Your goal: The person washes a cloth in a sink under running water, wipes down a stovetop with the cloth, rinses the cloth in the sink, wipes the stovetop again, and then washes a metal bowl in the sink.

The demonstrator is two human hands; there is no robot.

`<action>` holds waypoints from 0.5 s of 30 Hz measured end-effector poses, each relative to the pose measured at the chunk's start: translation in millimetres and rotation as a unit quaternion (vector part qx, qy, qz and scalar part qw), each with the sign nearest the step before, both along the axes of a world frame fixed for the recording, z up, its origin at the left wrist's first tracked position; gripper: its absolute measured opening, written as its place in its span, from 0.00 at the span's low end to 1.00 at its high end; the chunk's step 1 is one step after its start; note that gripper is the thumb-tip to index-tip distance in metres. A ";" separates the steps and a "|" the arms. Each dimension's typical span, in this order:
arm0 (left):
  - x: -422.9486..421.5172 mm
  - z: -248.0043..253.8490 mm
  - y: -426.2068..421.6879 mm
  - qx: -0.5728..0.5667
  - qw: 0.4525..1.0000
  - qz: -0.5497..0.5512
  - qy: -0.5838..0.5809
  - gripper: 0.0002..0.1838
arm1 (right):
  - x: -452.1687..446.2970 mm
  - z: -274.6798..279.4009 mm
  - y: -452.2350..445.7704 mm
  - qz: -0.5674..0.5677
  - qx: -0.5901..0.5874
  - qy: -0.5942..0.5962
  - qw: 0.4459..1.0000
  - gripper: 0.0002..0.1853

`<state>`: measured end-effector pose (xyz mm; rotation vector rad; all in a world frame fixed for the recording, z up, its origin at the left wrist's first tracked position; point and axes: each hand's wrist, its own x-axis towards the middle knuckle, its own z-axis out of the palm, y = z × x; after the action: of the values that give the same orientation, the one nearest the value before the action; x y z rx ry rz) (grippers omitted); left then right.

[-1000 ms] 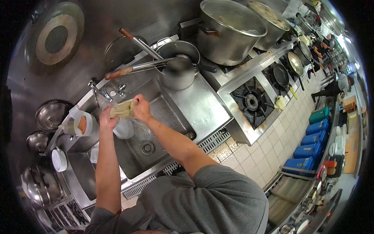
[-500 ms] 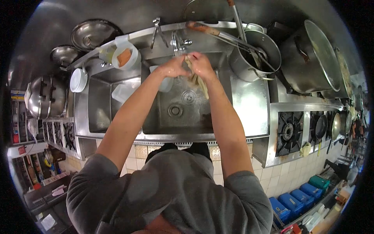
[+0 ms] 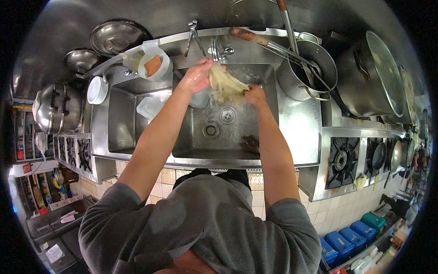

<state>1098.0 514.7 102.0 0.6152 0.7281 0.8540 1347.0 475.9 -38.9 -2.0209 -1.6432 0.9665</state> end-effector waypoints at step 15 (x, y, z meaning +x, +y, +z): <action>43.7 -141.1 -30.7 -0.150 0.984 0.081 -0.052 0.20 | -117.4 43.8 -20.8 -0.062 0.356 0.095 0.928 0.14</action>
<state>1141.6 484.0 -39.1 0.2419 0.8008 0.8976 1229.6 455.1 5.0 -1.4578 -1.4513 0.4049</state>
